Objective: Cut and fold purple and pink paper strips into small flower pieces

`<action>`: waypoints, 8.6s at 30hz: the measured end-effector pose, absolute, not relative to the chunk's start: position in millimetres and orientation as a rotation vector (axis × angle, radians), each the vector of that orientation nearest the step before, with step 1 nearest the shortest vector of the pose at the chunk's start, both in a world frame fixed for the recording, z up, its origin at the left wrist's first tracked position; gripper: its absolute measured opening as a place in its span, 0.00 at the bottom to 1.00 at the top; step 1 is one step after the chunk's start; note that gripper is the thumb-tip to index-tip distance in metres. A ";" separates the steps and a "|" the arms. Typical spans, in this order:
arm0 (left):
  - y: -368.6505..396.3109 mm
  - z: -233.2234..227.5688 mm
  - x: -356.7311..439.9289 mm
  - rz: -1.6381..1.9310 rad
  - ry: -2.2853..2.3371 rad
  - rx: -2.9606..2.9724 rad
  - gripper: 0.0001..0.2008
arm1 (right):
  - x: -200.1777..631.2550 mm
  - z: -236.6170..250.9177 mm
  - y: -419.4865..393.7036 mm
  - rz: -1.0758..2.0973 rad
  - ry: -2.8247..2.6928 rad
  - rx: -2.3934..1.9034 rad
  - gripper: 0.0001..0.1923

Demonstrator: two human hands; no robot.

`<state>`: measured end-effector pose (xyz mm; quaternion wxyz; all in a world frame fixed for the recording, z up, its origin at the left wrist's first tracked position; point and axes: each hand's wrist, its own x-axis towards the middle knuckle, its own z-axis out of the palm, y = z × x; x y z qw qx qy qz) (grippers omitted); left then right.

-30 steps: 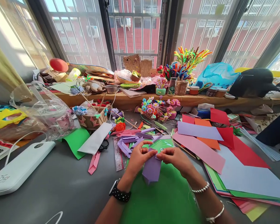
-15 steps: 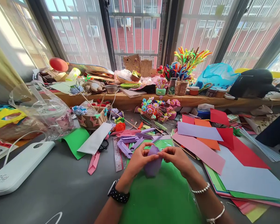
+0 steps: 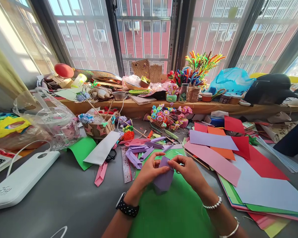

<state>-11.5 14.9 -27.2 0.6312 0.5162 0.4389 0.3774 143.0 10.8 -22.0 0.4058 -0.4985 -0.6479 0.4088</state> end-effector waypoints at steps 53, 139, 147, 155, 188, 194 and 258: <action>12.6 -22.8 -10.2 1.005 0.985 1.302 0.18 | 142.9 -15.1 7.9 0.739 -1.879 -1.177 0.08; 11.8 -22.8 -7.5 1.324 0.991 0.947 0.44 | 154.1 -21.5 11.2 0.324 -2.013 -0.941 0.08; 10.0 -24.0 -6.1 1.304 0.944 1.034 0.46 | 149.5 -16.1 10.2 0.654 -1.787 -1.035 0.06; 11.2 -21.2 -8.3 1.204 0.917 1.018 0.44 | 146.5 -15.5 8.9 0.691 -1.736 -1.082 0.07; 9.4 -24.7 -2.3 1.223 0.912 0.983 0.44 | 134.0 -23.6 5.3 1.014 -1.366 -1.227 0.13; 13.6 -31.1 -2.2 1.200 0.982 0.959 0.45 | 132.3 -22.4 4.1 0.990 -1.367 -1.229 0.13; 13.7 -11.9 -38.6 0.577 0.891 1.526 0.12 | 165.0 -10.6 17.8 1.244 -1.320 -1.109 0.13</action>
